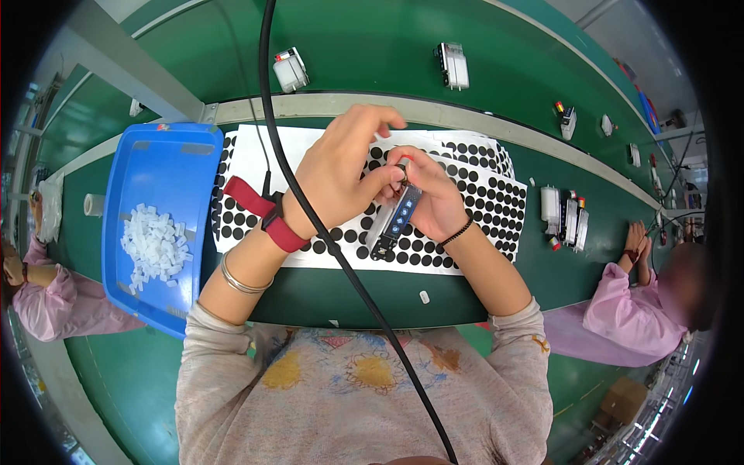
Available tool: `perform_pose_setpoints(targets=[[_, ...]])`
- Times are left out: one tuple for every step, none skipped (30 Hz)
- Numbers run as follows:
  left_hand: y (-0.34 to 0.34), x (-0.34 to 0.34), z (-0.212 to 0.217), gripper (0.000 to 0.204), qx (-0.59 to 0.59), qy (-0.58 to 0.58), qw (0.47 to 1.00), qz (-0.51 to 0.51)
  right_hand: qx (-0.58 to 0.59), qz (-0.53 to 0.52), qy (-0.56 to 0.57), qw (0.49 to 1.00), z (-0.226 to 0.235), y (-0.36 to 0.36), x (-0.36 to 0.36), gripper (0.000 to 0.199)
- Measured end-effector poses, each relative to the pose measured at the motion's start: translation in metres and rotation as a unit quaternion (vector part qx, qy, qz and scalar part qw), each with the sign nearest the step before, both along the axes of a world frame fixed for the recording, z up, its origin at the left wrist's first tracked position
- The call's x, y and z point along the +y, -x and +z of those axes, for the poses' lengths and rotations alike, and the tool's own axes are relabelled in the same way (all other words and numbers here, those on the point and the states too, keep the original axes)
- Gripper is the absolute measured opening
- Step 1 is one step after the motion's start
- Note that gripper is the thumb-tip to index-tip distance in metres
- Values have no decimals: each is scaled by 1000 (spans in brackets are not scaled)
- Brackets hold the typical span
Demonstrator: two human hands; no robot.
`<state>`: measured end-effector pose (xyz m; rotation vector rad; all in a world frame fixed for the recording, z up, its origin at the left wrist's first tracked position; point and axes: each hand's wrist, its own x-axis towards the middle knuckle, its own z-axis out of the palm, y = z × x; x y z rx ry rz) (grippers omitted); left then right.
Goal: Assembling small electronic or plastic components on a production line.
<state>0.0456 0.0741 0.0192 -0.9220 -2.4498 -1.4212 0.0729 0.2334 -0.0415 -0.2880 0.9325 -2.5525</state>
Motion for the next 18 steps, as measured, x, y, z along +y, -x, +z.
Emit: perform_pose_setpoints(targets=[[3, -2, -1, 16, 32, 17, 998, -49, 1, 1, 0, 1000, 0, -1, 1, 23], [5, -4, -3, 17, 64, 33, 993, -97, 8, 2, -3, 1000, 0, -1, 1, 25], [6, -5, -6, 17, 65, 33, 993, -96, 16, 3, -6, 1000, 0, -2, 2, 26], [7, -6, -11, 18, 98, 47, 987, -119, 30, 54, 8, 998, 0, 0, 3, 37], [8, -6, -14, 19, 131, 61, 979, -141, 30, 55, 8, 998, 1, 0, 2, 37], [9, -6, -16, 18, 143, 61, 978, -140, 11, 74, 54, 996, 3, -2, -1, 44], [8, -6, -16, 18, 142, 60, 978, -138, -10, 92, 99, 991, 5, -4, -3, 50], [7, -6, -14, 17, 117, 45, 984, -124, -7, 66, 63, 996, 12, -6, -3, 55], [7, -6, -13, 18, 91, 30, 989, -110, -8, 68, 63, 996, 15, -8, -4, 55], [11, -8, -12, 21, 111, 30, 989, -97, 10, 41, -20, 999, 18, -10, -6, 55], [11, -9, -10, 21, 111, 30, 989, -97, 29, 13, -103, 994, 19, -11, -8, 55], [10, -11, -6, 21, 36, 12, 994, -106, 39, -24, -201, 978, 18, -11, -9, 52], [9, -13, -2, 21, -40, -6, 993, -112, 47, -43, -267, 962, 24, -12, -7, 44], [6, -15, 0, 25, -107, -54, 982, -143, 43, -62, -249, 965, 32, -13, -10, 42], [3, -15, 2, 25, -107, -54, 983, -141, 39, -82, -231, 969, 39, -15, -12, 40], [1, -11, 4, 27, -121, -113, 974, -156, 39, -82, -232, 969, 42, -17, -12, 40], [0, -9, 5, 29, -135, -172, 961, -170, 67, -103, -231, 965, 44, -18, -11, 40], [1, -9, 5, 33, -122, -164, 965, -167, 95, -123, -229, 961, 46, -20, -11, 40]])
